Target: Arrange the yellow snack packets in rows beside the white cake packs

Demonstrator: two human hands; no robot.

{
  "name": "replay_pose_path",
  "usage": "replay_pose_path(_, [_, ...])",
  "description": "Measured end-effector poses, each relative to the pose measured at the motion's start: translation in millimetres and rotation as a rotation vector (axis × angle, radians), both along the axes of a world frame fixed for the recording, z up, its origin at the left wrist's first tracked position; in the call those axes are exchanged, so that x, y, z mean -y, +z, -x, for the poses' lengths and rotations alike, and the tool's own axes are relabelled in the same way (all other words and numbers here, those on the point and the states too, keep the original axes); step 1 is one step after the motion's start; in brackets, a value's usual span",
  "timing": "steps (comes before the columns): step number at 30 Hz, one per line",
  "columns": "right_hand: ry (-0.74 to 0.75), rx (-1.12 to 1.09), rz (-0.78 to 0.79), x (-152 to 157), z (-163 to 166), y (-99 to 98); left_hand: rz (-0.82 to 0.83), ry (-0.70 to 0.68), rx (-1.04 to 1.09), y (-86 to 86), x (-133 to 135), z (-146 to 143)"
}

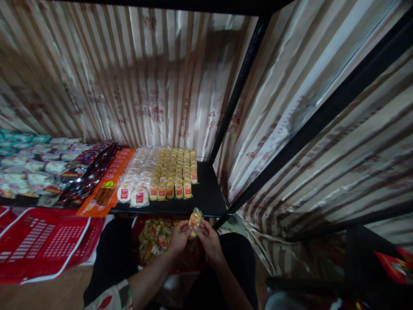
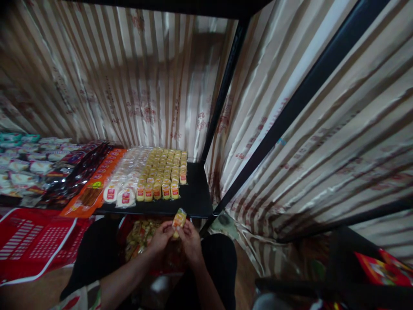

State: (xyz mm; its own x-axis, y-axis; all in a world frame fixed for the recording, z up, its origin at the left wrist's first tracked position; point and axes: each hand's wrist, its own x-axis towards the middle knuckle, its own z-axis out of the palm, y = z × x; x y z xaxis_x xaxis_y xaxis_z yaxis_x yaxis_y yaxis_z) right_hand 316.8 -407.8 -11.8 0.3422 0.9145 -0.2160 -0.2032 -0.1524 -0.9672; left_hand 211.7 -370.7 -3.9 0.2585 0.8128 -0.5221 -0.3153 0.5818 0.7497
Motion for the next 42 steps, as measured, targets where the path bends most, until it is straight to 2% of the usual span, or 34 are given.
replay_pose_path(6, [-0.068, 0.193, -0.02, -15, -19, 4.2, -0.145, -0.01, 0.001, 23.6, -13, -26])
replay_pose_path(11, [-0.167, 0.324, -0.045, -49, -47, 0.7, -0.248, 0.073, -0.316, 41.6, -24, -40])
replay_pose_path(13, [-0.193, 0.384, -0.065, -66, -56, -0.9, -0.299, 0.031, -0.352, 42.9, -28, -46])
replay_pose_path(16, [-0.188, 0.455, -0.097, -91, -63, -0.7, -0.322, -0.029, -0.305, 40.2, -36, -58])
replay_pose_path(21, [-0.135, 0.506, -0.1, -127, -70, 3.9, -0.289, -0.02, -0.199, 40.1, -57, -80])
replay_pose_path(25, [-0.07, 0.537, -0.13, -146, -73, 5.9, -0.315, -0.019, -0.219, 40.9, -71, -92])
replay_pose_path(36, [-0.025, 0.44, -0.114, -167, -76, -19.0, -0.327, 0.081, -0.167, 19.5, -95, -107])
replay_pose_path(42, [-0.032, 0.415, -0.097, -171, -75, -25.8, -0.338, 0.073, -0.294, 2.4, -105, -118])
